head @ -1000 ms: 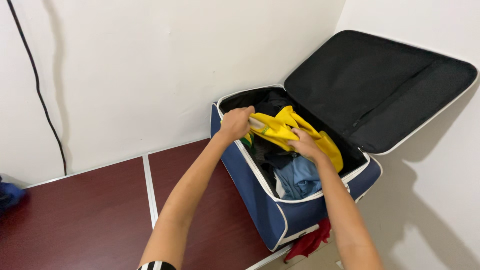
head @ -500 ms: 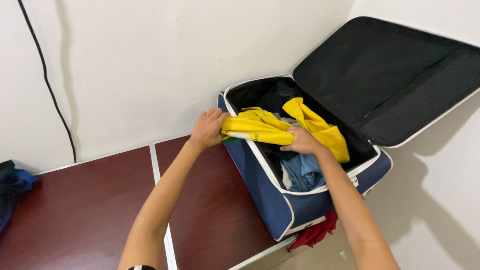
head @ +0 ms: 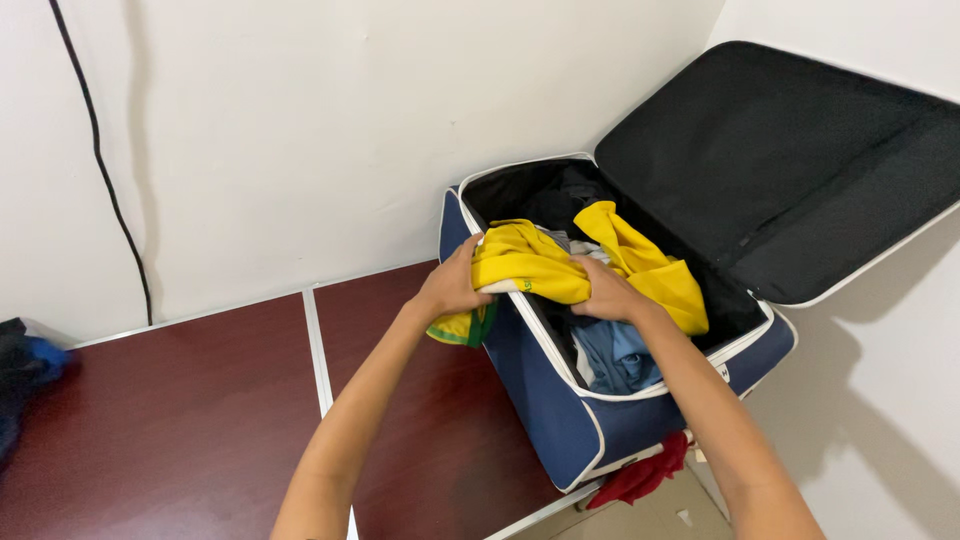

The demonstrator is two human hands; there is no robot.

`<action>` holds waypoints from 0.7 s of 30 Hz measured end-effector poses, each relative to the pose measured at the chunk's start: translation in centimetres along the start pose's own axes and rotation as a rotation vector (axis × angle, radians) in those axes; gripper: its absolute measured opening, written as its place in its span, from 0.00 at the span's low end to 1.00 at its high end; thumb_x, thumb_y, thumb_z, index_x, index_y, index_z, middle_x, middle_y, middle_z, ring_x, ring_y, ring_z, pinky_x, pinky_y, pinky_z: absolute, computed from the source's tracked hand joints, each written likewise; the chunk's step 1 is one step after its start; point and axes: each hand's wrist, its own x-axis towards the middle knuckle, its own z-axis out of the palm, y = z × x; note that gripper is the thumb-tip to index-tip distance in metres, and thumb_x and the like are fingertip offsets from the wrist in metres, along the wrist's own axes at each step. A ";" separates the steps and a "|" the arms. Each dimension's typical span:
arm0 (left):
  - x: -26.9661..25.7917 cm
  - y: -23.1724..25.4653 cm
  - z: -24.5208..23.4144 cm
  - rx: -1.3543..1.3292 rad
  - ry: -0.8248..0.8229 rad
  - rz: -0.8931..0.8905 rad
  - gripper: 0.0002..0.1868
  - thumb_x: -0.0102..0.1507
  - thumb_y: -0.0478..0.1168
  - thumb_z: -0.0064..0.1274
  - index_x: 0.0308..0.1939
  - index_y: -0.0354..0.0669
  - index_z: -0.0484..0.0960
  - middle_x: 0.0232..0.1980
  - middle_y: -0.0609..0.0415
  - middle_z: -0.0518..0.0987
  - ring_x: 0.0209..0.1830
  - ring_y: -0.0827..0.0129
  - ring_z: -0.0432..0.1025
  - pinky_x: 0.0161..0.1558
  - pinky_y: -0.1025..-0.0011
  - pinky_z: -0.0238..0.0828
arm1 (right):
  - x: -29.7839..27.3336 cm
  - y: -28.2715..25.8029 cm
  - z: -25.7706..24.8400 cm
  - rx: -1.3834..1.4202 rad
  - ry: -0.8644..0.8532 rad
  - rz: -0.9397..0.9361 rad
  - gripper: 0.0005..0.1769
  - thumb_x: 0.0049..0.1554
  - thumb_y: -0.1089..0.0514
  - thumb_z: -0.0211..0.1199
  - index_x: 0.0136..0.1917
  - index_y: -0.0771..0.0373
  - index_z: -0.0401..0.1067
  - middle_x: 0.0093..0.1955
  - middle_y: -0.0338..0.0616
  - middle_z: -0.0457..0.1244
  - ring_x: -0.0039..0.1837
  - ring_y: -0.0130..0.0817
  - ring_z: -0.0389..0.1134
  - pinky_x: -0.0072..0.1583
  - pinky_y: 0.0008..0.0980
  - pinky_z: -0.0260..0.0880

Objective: The person unzips a blue bag, removes a blue shirt, a black shirt, a yellow shirt, and a light blue shirt one by one, and folds them onto a table.

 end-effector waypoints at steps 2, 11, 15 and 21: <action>-0.3 0.2 0.8 0.000 0.035 -0.010 0.53 0.48 0.46 0.68 0.74 0.42 0.58 0.60 0.35 0.76 0.59 0.41 0.73 0.58 0.55 0.70 | 0.0 -0.7 -0.4 -0.032 0.038 0.081 0.60 0.41 0.52 0.77 0.80 0.58 0.50 0.69 0.58 0.62 0.71 0.51 0.63 0.72 0.43 0.60; -1.7 0.4 0.0 0.263 0.207 0.052 0.27 0.53 0.51 0.68 0.50 0.44 0.79 0.34 0.49 0.83 0.35 0.52 0.78 0.41 0.57 0.71 | -0.3 -1.0 -0.8 -0.206 0.320 0.122 0.25 0.45 0.48 0.73 0.55 0.56 0.78 0.57 0.49 0.69 0.63 0.53 0.66 0.65 0.49 0.64; -2.7 -0.7 0.1 0.387 0.232 0.139 0.18 0.55 0.47 0.67 0.42 0.44 0.79 0.35 0.55 0.79 0.38 0.57 0.75 0.42 0.58 0.66 | 0.1 0.2 0.1 -0.244 0.539 -0.114 0.25 0.39 0.57 0.69 0.53 0.60 0.78 0.58 0.46 0.70 0.63 0.54 0.63 0.65 0.51 0.58; -4.4 -1.3 -0.1 0.337 0.299 0.171 0.22 0.52 0.45 0.67 0.48 0.45 0.80 0.48 0.55 0.76 0.53 0.59 0.70 0.52 0.57 0.63 | -0.6 -1.2 -0.2 -0.155 0.537 -0.370 0.20 0.44 0.57 0.69 0.52 0.63 0.78 0.52 0.50 0.70 0.58 0.54 0.67 0.72 0.55 0.52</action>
